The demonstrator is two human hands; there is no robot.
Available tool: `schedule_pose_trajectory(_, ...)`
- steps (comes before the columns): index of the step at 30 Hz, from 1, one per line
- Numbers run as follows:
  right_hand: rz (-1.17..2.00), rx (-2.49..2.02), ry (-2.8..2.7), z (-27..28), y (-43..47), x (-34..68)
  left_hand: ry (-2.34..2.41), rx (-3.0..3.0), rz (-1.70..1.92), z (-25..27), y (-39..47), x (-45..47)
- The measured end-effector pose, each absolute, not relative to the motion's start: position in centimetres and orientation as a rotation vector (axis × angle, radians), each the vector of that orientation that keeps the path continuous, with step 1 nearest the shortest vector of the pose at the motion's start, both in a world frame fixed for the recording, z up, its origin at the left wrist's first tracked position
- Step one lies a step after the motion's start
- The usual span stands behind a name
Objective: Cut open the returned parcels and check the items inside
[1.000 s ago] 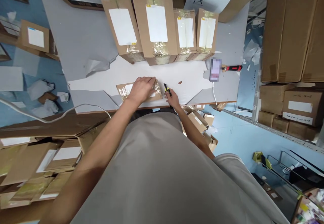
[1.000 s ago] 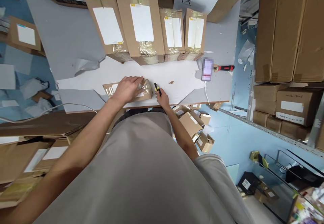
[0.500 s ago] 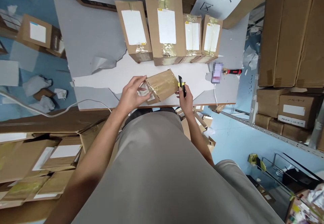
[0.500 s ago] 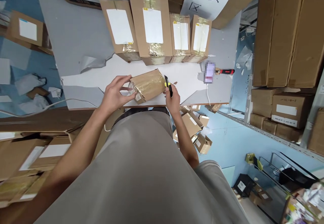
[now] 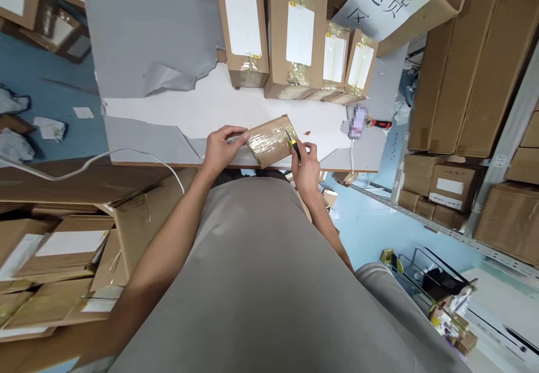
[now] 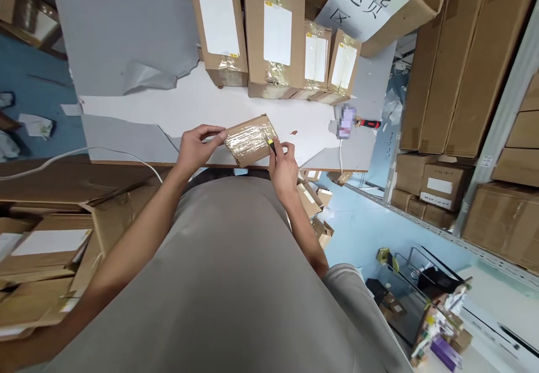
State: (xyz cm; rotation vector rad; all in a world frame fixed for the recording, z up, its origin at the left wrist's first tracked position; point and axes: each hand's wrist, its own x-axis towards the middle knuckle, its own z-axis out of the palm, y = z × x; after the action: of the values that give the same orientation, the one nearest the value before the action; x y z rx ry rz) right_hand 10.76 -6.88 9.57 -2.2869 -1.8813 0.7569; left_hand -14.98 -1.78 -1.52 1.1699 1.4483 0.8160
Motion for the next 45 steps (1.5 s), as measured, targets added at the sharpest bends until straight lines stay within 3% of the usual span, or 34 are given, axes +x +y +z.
schedule_pose_trajectory(9, 1.100, -2.196, -2.364, 13.7, -5.8, 3.4, 1.466, 1.257, 0.780, -1.6, -0.3, -15.1)
schedule_pose_trajectory(26, 0.967, -2.530, -2.470, 14.5, -4.4, -1.9, 1.478, 1.194, 0.822, -2.2, -0.6, -14.5)
schedule_pose_trajectory(33, 1.075, -2.652, -2.512, 16.8, -5.8, -0.6, 1.577, 1.176, 0.790, -1.5, -1.4, -13.1)
schedule_pose_trajectory(45, 1.080, -2.494, -2.461, 15.9, -7.5, 1.2, 1.641, 1.171, 0.787, -1.8, -1.7, -13.0)
